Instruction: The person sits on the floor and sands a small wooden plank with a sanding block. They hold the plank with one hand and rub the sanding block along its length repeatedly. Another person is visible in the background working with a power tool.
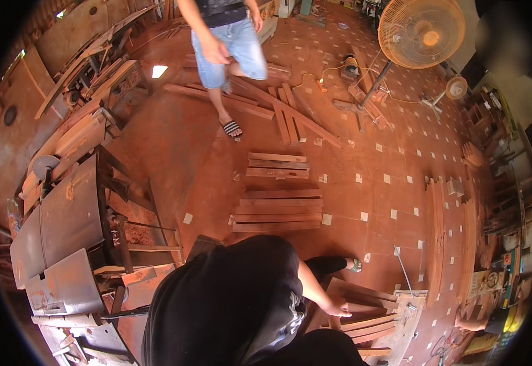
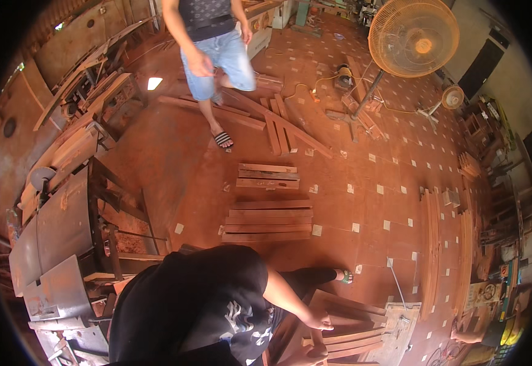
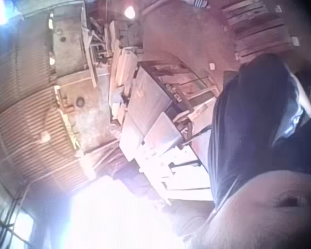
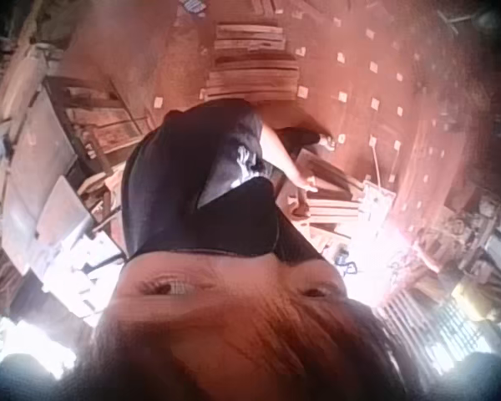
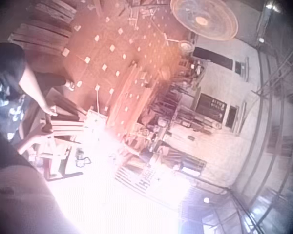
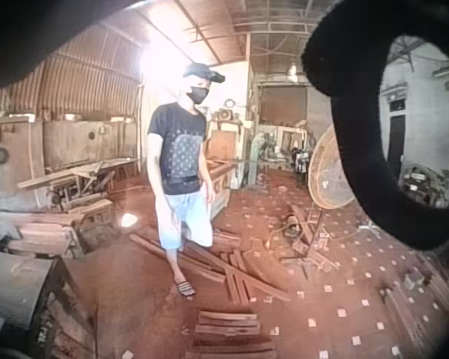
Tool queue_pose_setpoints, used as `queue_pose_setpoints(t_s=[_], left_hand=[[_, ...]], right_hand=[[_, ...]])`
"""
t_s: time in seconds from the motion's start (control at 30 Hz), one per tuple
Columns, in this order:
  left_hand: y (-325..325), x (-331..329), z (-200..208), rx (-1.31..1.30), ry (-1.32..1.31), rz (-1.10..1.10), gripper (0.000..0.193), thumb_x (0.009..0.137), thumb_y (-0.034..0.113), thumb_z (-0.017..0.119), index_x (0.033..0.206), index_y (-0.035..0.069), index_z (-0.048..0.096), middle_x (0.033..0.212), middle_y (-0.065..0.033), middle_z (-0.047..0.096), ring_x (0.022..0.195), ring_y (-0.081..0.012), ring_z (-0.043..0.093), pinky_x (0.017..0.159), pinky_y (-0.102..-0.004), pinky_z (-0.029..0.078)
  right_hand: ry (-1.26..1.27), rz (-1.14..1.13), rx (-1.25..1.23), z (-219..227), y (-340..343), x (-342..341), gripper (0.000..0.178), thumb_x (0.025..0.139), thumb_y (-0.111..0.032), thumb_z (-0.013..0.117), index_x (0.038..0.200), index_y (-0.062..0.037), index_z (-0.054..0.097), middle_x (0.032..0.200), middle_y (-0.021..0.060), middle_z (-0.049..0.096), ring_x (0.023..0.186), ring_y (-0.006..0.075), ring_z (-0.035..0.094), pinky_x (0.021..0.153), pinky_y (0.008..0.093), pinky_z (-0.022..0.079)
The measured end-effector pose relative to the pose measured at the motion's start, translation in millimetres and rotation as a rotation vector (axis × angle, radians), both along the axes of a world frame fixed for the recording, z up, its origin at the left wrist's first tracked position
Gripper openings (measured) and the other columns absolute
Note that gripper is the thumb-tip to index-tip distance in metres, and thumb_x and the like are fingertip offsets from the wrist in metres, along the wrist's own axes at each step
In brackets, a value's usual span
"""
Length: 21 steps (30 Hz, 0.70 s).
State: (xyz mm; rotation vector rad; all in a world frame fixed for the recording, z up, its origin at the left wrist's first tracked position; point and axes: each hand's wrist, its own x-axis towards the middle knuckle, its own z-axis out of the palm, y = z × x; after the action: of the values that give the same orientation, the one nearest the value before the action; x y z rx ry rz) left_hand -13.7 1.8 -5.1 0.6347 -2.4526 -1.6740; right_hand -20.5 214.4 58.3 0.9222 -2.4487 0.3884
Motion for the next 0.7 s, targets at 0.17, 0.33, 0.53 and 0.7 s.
queue_pose_setpoints(t_s=[0.17,0.33,0.53,0.7], left_hand=[[15.4,-11.2,1.0,-0.025,-0.026,-0.065,0.052,0.103,0.050,0.046,0.079,0.009,0.068,0.076,-0.0121,0.069,0.076,-0.0239,0.068,0.072,-0.0447,0.050],[28.6,-10.3,-3.3,-0.032,-0.042,-0.099,0.051,0.103,0.049,0.047,0.077,0.009,0.066,0.075,-0.0123,0.068,0.076,-0.0242,0.068,0.071,-0.0456,0.049],[31.7,-7.3,-5.6,-0.031,-0.044,-0.141,0.051,0.103,0.048,0.048,0.076,0.009,0.065,0.073,-0.0116,0.068,0.075,-0.0232,0.067,0.070,-0.0450,0.049],[16.7,1.8,-10.5,0.204,0.047,-0.124,0.050,0.105,0.045,0.049,0.075,0.008,0.067,0.071,-0.0068,0.066,0.071,-0.0173,0.065,0.067,-0.0370,0.050]], right_hand=[[-0.087,-0.027,0.080,-2.8,19.6,-15.6,0.067,0.083,-0.041,0.079,0.125,0.0063,0.055,0.096,0.0235,0.065,0.083,0.0392,0.067,0.070,0.0490,0.058],[0.045,-0.132,0.222,-53.2,43.1,-26.8,0.067,0.087,-0.044,0.075,0.123,0.0087,0.055,0.095,0.0240,0.066,0.079,0.0395,0.068,0.065,0.0484,0.058],[-0.281,-0.548,0.157,-10.7,124.1,-61.3,0.065,0.090,-0.052,0.070,0.121,0.0032,0.058,0.087,0.0182,0.068,0.065,0.0362,0.068,0.057,0.0484,0.058],[-0.483,-0.246,0.034,14.1,-12.9,12.2,0.060,0.090,-0.046,0.069,0.128,-0.0028,0.054,0.099,0.0191,0.070,0.082,0.0390,0.070,0.070,0.0487,0.058]])
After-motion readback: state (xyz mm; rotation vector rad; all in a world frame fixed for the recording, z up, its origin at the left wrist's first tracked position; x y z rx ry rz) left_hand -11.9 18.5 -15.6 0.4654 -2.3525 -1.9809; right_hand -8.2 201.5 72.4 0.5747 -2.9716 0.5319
